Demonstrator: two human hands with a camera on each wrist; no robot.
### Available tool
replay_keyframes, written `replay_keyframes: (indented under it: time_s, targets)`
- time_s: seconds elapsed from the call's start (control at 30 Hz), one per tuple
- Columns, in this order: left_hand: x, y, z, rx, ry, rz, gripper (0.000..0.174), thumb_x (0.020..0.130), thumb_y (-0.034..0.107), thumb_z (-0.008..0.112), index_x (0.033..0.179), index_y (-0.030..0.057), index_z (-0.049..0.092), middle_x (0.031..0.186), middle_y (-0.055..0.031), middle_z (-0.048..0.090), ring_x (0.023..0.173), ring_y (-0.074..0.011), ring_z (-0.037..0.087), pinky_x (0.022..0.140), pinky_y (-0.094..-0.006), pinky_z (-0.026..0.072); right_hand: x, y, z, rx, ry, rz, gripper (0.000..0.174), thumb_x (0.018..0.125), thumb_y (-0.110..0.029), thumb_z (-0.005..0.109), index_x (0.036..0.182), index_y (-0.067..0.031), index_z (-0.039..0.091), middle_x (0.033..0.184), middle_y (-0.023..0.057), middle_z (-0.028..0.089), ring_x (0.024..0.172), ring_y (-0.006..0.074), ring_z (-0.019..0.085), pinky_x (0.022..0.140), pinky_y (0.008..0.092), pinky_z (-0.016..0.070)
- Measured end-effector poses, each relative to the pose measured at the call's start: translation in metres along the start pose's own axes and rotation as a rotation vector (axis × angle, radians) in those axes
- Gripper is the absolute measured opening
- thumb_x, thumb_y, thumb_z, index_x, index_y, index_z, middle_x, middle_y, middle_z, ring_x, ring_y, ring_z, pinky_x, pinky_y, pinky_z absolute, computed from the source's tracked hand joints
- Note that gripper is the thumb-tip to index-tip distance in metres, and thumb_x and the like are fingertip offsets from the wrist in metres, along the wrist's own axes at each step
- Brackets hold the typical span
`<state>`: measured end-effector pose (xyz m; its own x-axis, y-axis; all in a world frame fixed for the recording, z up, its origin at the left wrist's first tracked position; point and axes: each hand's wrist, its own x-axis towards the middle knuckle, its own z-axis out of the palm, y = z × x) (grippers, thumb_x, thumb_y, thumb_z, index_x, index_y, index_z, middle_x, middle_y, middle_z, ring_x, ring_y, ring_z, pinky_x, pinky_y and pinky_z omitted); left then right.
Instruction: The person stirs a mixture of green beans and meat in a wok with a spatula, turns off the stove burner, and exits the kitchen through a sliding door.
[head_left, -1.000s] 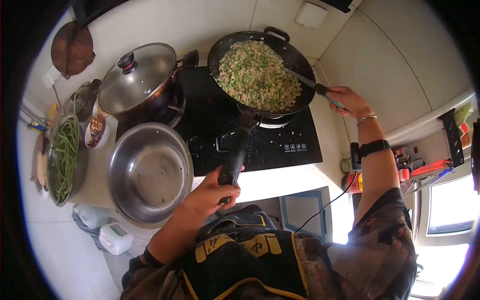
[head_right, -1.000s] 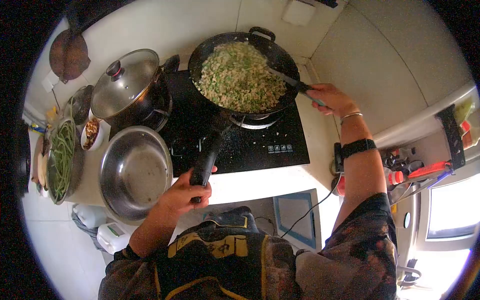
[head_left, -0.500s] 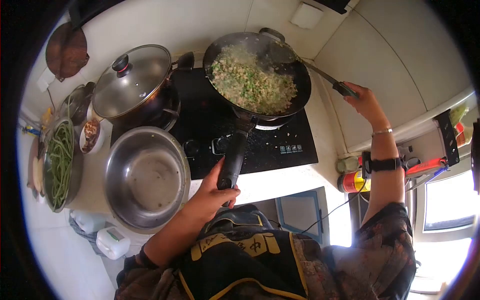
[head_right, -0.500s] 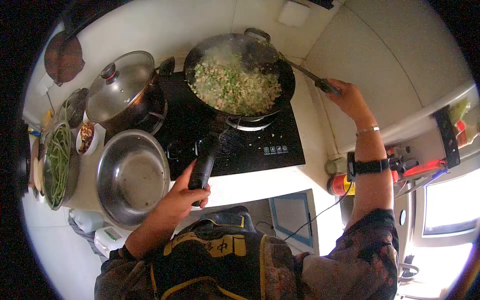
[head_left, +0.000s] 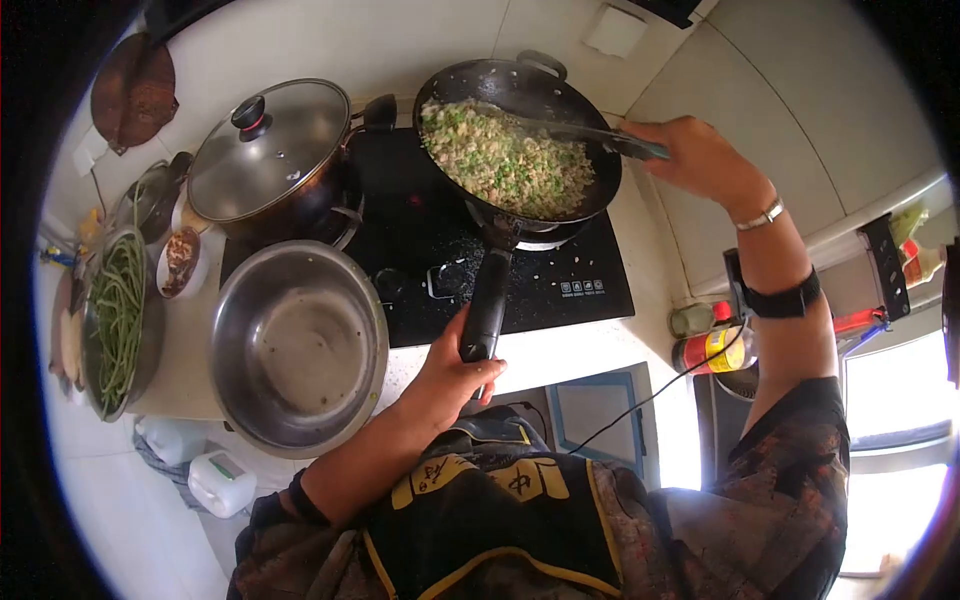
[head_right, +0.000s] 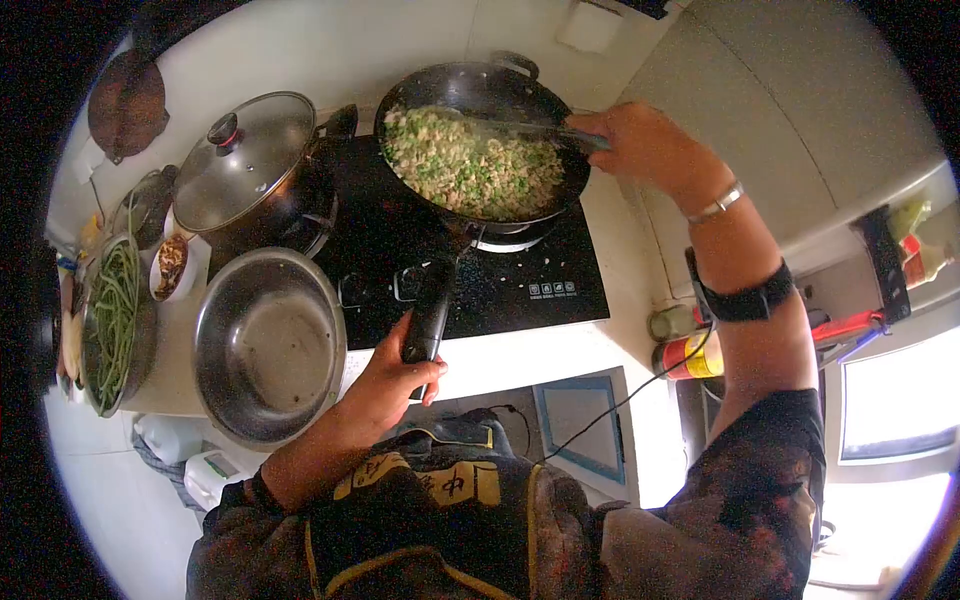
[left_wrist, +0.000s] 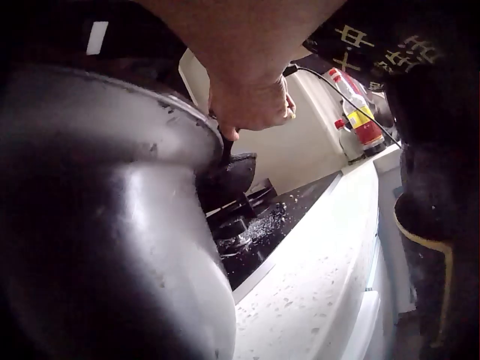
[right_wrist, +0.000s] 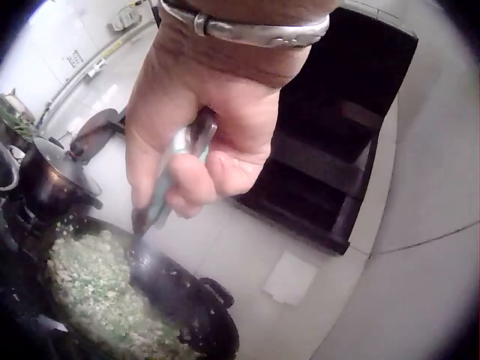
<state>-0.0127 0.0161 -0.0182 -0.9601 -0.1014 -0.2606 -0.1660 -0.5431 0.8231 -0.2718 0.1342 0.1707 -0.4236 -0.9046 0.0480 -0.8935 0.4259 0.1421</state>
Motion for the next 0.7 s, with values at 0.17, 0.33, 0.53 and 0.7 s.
replay_keyframes:
  time_s: [0.17, 0.33, 0.53, 0.7]
  targets:
    - [0.002, -0.004, 0.001, -0.086, -0.015, 0.004, 0.061, 0.073, -0.002, 0.058, 0.126, 0.0021, 0.027, 0.068, -0.0044, 0.047, 0.049, -0.0125, 0.048, 0.041, -0.0246, 0.0391, -0.055, -0.001, -0.041, -0.026, 0.072, -0.013, 0.047, 0.067, -0.005, 0.063, 0.113, -0.0116, 0.056, 0.088, 0.0178, 0.062, 0.075, 0.0322, 0.06, 0.069, 0.0365, 0.0487]
    - [0.003, -0.008, 0.0, -0.142, -0.047, 0.069, 0.059, 0.075, -0.002, 0.058, 0.126, 0.0026, 0.027, 0.069, -0.0043, 0.047, 0.049, -0.0126, 0.048, 0.042, -0.0245, 0.0394, -0.094, -0.015, -0.091, 0.101, -0.025, 0.195, 0.046, 0.069, 0.0, 0.06, 0.113, -0.0142, 0.057, 0.08, 0.0106, 0.065, 0.06, 0.0161, 0.06, 0.055, 0.0294, 0.0493]
    - [0.004, -0.008, 0.005, -0.115, -0.091, 0.072, 0.055, 0.077, 0.002, 0.058, 0.123, 0.0057, 0.029, 0.07, -0.0042, 0.046, 0.049, -0.0147, 0.048, 0.044, -0.0262, 0.0398, -0.088, -0.048, -0.058, -0.312, -0.086, -0.117, 0.042, 0.072, -0.003, 0.057, 0.112, -0.0146, 0.057, 0.079, 0.0118, 0.064, 0.065, 0.0181, 0.062, 0.057, 0.0313, 0.0512]
    - [0.001, -0.01, 0.014, -0.135, -0.078, 0.025, 0.057, 0.076, 0.0, 0.055, 0.125, 0.0061, 0.026, 0.07, -0.0055, 0.046, 0.048, -0.0153, 0.048, 0.042, -0.0279, 0.0386, -0.053, -0.07, 0.014, -0.45, -0.186, 0.232, 0.041, 0.077, -0.007, 0.049, 0.117, -0.0187, 0.053, 0.077, 0.0137, 0.063, 0.074, 0.026, 0.063, 0.061, 0.0358, 0.0515]
